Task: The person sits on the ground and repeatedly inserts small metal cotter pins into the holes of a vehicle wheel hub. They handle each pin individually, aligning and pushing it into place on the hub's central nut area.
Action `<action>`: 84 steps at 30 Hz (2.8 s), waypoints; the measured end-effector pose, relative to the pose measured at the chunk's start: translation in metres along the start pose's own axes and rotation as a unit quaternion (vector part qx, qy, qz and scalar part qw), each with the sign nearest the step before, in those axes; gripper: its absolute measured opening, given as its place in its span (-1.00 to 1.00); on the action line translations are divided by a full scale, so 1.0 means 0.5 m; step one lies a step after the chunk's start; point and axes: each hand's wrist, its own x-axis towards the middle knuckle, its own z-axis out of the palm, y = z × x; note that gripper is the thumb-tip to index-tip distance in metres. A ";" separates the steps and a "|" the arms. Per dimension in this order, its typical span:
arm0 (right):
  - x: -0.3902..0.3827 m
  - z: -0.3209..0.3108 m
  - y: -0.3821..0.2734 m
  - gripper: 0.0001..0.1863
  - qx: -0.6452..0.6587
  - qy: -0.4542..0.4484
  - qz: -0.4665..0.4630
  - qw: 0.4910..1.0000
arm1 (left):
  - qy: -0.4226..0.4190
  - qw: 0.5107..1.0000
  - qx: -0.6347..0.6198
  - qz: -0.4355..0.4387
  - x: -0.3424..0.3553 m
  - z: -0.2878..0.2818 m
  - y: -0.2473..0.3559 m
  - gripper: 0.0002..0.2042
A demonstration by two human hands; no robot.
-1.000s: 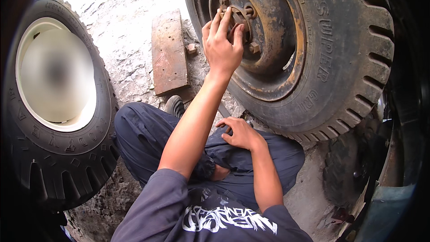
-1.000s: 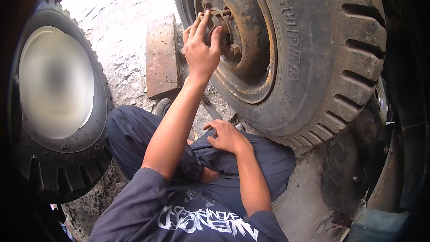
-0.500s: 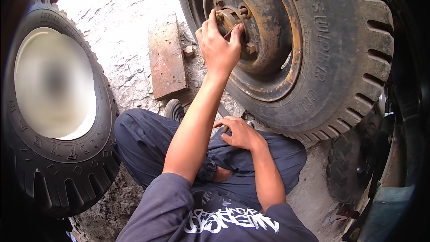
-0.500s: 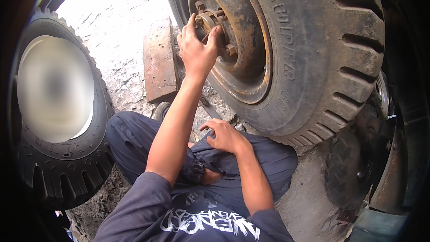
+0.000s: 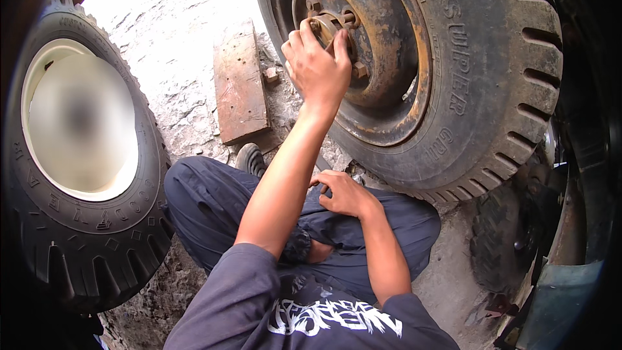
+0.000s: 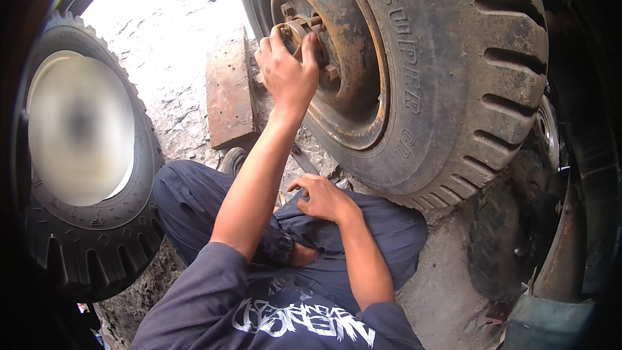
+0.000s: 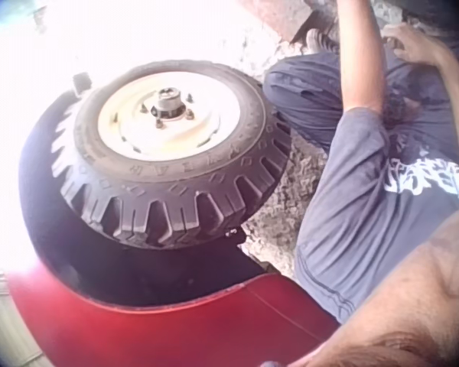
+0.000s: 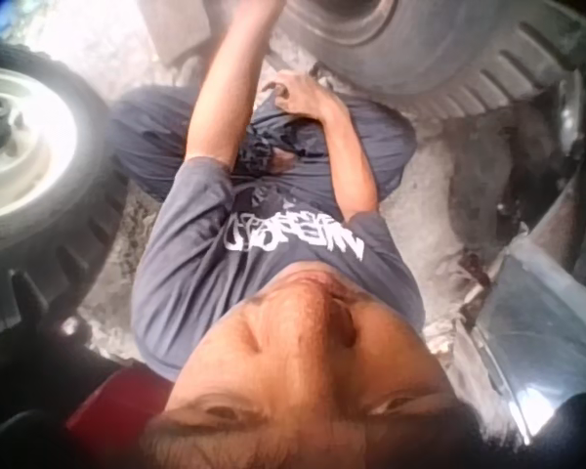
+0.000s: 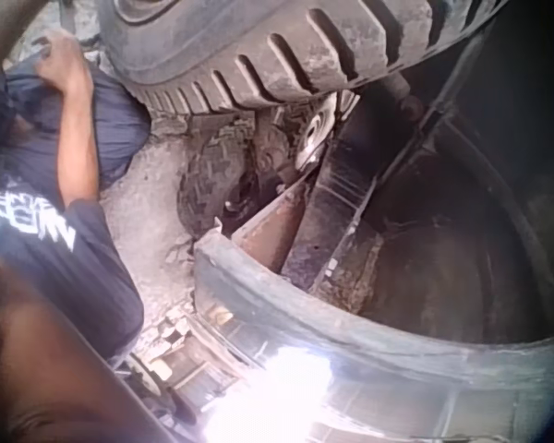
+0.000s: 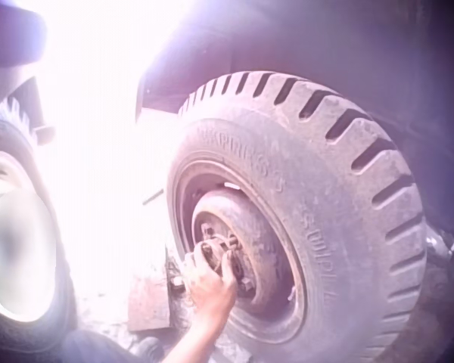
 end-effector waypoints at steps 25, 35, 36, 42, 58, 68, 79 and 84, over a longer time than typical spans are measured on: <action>-0.005 0.005 -0.005 -0.48 -0.001 -0.016 -0.016 1.000 | 0.009 0.999 -0.017 0.049 0.018 -0.018 -0.009 -0.44; 0.001 0.015 0.009 -0.52 -0.039 -0.024 -0.006 0.999 | -0.035 0.997 -0.060 -0.015 0.026 -0.024 -0.018 -0.46; 0.003 0.013 0.011 -0.52 -0.027 -0.023 -0.004 0.999 | -0.035 0.996 -0.082 0.004 0.025 -0.025 -0.023 -0.46; 0.012 0.016 0.017 -0.53 -0.025 -0.033 0.007 0.999 | -0.048 0.991 -0.024 -0.119 0.065 -0.005 0.031 -0.46; 0.002 0.005 -0.001 -0.54 -0.034 -0.020 0.004 0.999 | 0.018 0.996 -0.052 -0.069 0.053 0.011 -0.001 -0.51; 0.012 0.008 0.007 -0.54 -0.037 0.012 -0.020 0.999 | -0.002 0.981 -0.050 -0.188 0.086 0.014 0.029 -0.53; 0.004 0.010 0.003 -0.53 -0.022 -0.021 0.006 1.000 | 0.017 0.987 -0.070 -0.143 0.053 0.010 0.026 -0.51; 0.012 0.016 0.026 -0.52 -0.005 -0.018 0.017 1.000 | 0.016 0.979 -0.142 -0.143 0.053 0.011 -0.021 -0.52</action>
